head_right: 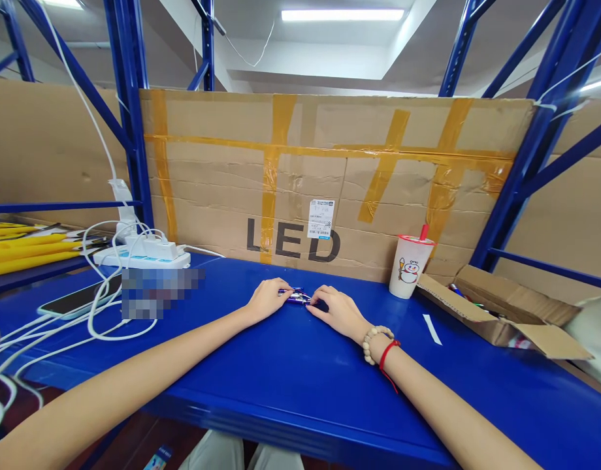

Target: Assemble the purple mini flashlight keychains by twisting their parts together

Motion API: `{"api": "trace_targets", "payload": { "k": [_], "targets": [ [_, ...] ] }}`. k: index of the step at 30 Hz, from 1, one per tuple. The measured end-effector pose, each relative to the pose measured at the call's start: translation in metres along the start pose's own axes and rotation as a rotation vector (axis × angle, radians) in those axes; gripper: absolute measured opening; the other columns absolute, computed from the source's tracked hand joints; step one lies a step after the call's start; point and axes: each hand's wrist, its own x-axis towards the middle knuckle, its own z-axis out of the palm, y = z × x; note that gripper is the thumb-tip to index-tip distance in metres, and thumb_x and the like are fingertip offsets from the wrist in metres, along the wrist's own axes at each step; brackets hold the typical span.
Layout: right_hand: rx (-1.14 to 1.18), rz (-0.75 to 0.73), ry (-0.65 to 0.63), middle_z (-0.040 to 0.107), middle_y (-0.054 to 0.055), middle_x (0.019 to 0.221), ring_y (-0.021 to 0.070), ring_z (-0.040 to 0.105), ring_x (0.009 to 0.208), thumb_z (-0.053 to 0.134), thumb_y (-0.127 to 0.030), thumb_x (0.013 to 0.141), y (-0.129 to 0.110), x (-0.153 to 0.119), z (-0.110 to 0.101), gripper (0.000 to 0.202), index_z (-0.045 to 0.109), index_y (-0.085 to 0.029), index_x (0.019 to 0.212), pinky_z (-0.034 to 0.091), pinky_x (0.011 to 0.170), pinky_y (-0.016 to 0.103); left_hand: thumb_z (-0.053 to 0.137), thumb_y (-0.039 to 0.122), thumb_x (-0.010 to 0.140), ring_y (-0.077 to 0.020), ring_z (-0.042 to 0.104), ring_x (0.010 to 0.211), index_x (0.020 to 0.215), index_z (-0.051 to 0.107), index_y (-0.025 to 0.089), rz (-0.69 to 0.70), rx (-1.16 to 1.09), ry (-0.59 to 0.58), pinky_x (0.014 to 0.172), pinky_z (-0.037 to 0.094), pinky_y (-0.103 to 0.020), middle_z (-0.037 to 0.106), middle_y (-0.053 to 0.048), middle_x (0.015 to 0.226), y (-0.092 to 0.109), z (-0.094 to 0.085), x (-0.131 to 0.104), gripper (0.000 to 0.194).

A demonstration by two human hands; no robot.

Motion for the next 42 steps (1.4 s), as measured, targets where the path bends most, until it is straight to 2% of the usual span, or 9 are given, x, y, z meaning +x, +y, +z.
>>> {"api": "trace_targets", "payload": {
  "k": [5, 13, 20, 25, 29, 33, 36, 39, 42],
  "targets": [
    [-0.008, 0.012, 0.000, 0.057, 0.003, 0.093, 0.0165, 0.053, 0.086, 0.043, -0.040, 0.085, -0.002, 0.000, 0.000, 0.024, 0.055, -0.020, 0.078, 0.044, 0.077, 0.031, 0.052, 0.024, 0.081, -0.0163, 0.057, 0.089, 0.084, 0.069, 0.021, -0.073, -0.053, 0.084, 0.081, 0.040, -0.026, 0.064, -0.001, 0.095, 0.001, -0.003, -0.002, 0.018],
    [0.019, 0.016, 0.011, 0.057, 0.003, 0.093, 0.0162, 0.053, 0.086, 0.043, -0.031, 0.084, -0.002, 0.001, 0.000, 0.017, 0.056, -0.021, 0.084, 0.043, 0.076, 0.031, 0.061, 0.026, 0.075, -0.0161, 0.055, 0.090, 0.073, 0.064, 0.018, -0.106, -0.064, 0.124, 0.082, 0.040, -0.028, 0.058, -0.002, 0.090, 0.003, -0.002, -0.002, 0.009],
    [-0.005, 0.018, 0.011, 0.057, 0.005, 0.100, 0.0179, 0.053, 0.093, 0.040, -0.027, 0.085, 0.003, 0.000, 0.003, 0.021, 0.057, -0.022, 0.096, 0.043, 0.081, 0.033, 0.059, 0.024, 0.075, -0.0169, 0.053, 0.089, 0.081, 0.055, 0.019, -0.093, -0.061, 0.131, 0.082, 0.040, -0.031, 0.053, -0.002, 0.093, -0.001, 0.003, 0.000, 0.009],
    [-0.021, 0.022, -0.004, 0.056, 0.005, 0.106, 0.0184, 0.052, 0.096, 0.039, -0.028, 0.086, 0.004, -0.001, 0.004, 0.026, 0.058, -0.021, 0.102, 0.042, 0.085, 0.034, 0.059, 0.029, 0.073, -0.0188, 0.050, 0.094, 0.087, 0.055, 0.020, -0.028, -0.069, 0.102, 0.086, 0.037, -0.034, 0.053, -0.003, 0.096, -0.001, 0.006, 0.000, 0.017],
    [-0.042, 0.068, 0.005, 0.057, 0.004, 0.099, 0.0180, 0.053, 0.091, 0.041, -0.032, 0.085, 0.002, -0.001, 0.003, 0.022, 0.059, -0.021, 0.091, 0.043, 0.080, 0.033, 0.058, 0.031, 0.073, -0.0191, 0.049, 0.098, 0.092, 0.056, 0.021, 0.003, -0.078, 0.070, 0.089, 0.035, -0.036, 0.055, -0.002, 0.099, -0.001, 0.007, 0.000, 0.021],
    [-0.043, 0.114, 0.015, 0.057, 0.003, 0.093, 0.0174, 0.053, 0.086, 0.043, -0.039, 0.085, 0.001, 0.000, 0.002, 0.024, 0.058, -0.021, 0.083, 0.043, 0.076, 0.031, 0.051, 0.031, 0.080, -0.0188, 0.049, 0.100, 0.096, 0.058, 0.022, -0.045, -0.089, 0.057, 0.089, 0.035, -0.035, 0.056, -0.001, 0.101, -0.003, 0.008, 0.001, 0.019],
    [-0.027, 0.099, 0.013, 0.057, 0.002, 0.093, 0.0161, 0.053, 0.084, 0.044, -0.043, 0.084, 0.000, 0.000, 0.002, 0.026, 0.056, -0.021, 0.079, 0.043, 0.074, 0.030, 0.053, 0.035, 0.080, -0.0198, 0.049, 0.101, 0.100, 0.059, 0.023, -0.077, -0.080, 0.036, 0.089, 0.035, -0.036, 0.057, -0.001, 0.103, -0.006, 0.008, 0.003, 0.024],
    [-0.017, 0.079, 0.022, 0.056, 0.001, 0.093, 0.0144, 0.054, 0.081, 0.045, -0.046, 0.083, -0.001, 0.000, 0.002, 0.030, 0.054, -0.020, 0.072, 0.043, 0.071, 0.028, 0.055, 0.043, 0.078, -0.0204, 0.050, 0.101, 0.098, 0.062, 0.025, -0.114, -0.089, 0.015, 0.089, 0.036, -0.036, 0.059, -0.001, 0.103, -0.010, 0.009, 0.005, 0.028],
    [-0.023, 0.082, 0.031, 0.056, 0.001, 0.093, 0.0131, 0.054, 0.078, 0.046, -0.047, 0.082, -0.003, 0.000, 0.003, 0.033, 0.052, -0.019, 0.065, 0.042, 0.067, 0.026, 0.054, 0.037, 0.079, -0.0184, 0.052, 0.101, 0.093, 0.064, 0.024, -0.164, -0.125, 0.001, 0.090, 0.036, -0.033, 0.061, 0.000, 0.102, -0.013, 0.009, 0.008, 0.022]
  ]
}}
